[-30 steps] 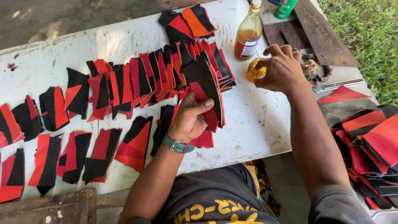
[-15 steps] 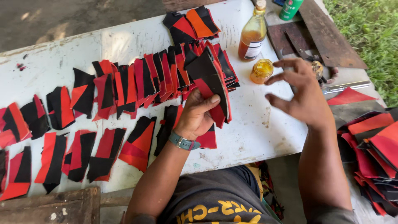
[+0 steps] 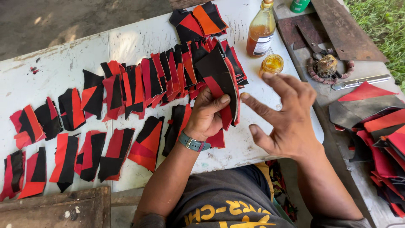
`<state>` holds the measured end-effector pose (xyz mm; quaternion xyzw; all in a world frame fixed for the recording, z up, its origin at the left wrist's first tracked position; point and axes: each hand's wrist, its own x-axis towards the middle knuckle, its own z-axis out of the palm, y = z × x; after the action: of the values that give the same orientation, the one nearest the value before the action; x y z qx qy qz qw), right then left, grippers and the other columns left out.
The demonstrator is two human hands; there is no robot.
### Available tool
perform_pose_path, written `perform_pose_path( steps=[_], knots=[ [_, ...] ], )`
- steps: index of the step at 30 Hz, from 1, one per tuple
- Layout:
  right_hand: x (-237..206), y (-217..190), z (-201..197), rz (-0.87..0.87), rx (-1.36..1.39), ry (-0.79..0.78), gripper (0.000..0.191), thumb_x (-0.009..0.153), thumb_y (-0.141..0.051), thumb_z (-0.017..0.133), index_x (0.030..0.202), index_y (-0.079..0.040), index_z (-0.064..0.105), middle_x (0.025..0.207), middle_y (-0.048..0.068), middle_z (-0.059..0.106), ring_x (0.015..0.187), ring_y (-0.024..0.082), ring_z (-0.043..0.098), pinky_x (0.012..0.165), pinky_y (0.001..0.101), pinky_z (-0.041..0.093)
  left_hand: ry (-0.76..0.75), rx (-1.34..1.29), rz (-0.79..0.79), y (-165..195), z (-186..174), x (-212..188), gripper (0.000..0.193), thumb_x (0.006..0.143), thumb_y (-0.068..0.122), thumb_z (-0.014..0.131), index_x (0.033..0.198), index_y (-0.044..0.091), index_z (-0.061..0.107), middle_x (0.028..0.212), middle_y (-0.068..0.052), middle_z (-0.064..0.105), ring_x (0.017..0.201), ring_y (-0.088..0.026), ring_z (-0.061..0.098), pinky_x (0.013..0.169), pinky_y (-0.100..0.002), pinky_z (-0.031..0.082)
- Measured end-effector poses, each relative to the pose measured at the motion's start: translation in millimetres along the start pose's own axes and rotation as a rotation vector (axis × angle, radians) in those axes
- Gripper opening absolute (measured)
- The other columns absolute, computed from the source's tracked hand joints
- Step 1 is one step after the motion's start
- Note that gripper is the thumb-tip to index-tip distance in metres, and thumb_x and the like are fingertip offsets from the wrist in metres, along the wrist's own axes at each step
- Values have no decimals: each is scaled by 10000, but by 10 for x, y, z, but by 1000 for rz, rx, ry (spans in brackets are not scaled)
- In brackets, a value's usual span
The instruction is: The person picks up red and black foam pieces from a white table one at a time, folds each piece in half, and stacks the folded pieces into a growing pile on the table. The person continues folding and stacking pieces throughout the episode.
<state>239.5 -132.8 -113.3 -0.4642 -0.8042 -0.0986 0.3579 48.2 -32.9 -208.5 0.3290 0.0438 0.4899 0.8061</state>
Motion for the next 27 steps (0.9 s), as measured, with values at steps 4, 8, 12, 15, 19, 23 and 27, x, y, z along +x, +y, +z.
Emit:
perform_pose_path(
  steps=[4,8,12,15,19,23,27],
  knots=[
    [19,21,48,-52,-43,8,558,882,-511,604,1310,-186,754,1448,216,507,1301,434,446,1096,581,296,-26,5,5,24,-26,-14,233,1027,41,703,1254,26,656,1183,-75,733,1091,-157,692,972,-317,566],
    [-106,-58,60,-57,266,-49,508,899,-479,561,1261,-173,743,1470,212,505,1338,430,440,1188,552,314,62,2,20,49,-47,-11,244,998,40,695,1239,38,658,1154,-60,736,1060,-148,694,953,-310,571],
    [-175,-152,69,-42,333,22,493,914,-484,544,1235,-174,752,1457,192,492,1351,414,443,1228,538,343,-4,-31,-4,46,-47,-45,212,1022,42,713,1228,34,665,1128,-75,741,1005,-166,705,871,-331,585],
    [-106,-117,95,-3,161,51,534,904,-482,565,1259,-134,762,1480,227,469,1354,435,412,1197,550,319,-24,-45,-63,50,-40,-108,226,996,44,730,1213,30,669,1137,-78,744,1005,-164,717,862,-319,596],
    [9,-35,74,-55,108,122,536,913,-480,569,1285,-142,754,1484,221,454,1365,428,396,1228,553,306,-76,-49,-100,89,-54,-167,267,987,30,751,1243,21,675,1150,-82,742,1018,-163,715,877,-313,591],
    [93,-11,52,6,30,49,539,921,-467,598,1310,-132,759,1509,227,463,1372,436,399,1199,554,279,-96,-86,-113,66,-76,-185,258,1005,21,757,1252,7,682,1166,-110,747,1039,-189,712,906,-333,581],
    [48,-98,87,-22,290,-1,553,927,-469,555,1308,-108,731,1520,241,458,1410,422,398,1242,562,282,-47,-55,-55,39,-116,-173,261,986,21,745,1236,33,673,1188,-83,737,1107,-174,700,999,-330,568]
  ],
)
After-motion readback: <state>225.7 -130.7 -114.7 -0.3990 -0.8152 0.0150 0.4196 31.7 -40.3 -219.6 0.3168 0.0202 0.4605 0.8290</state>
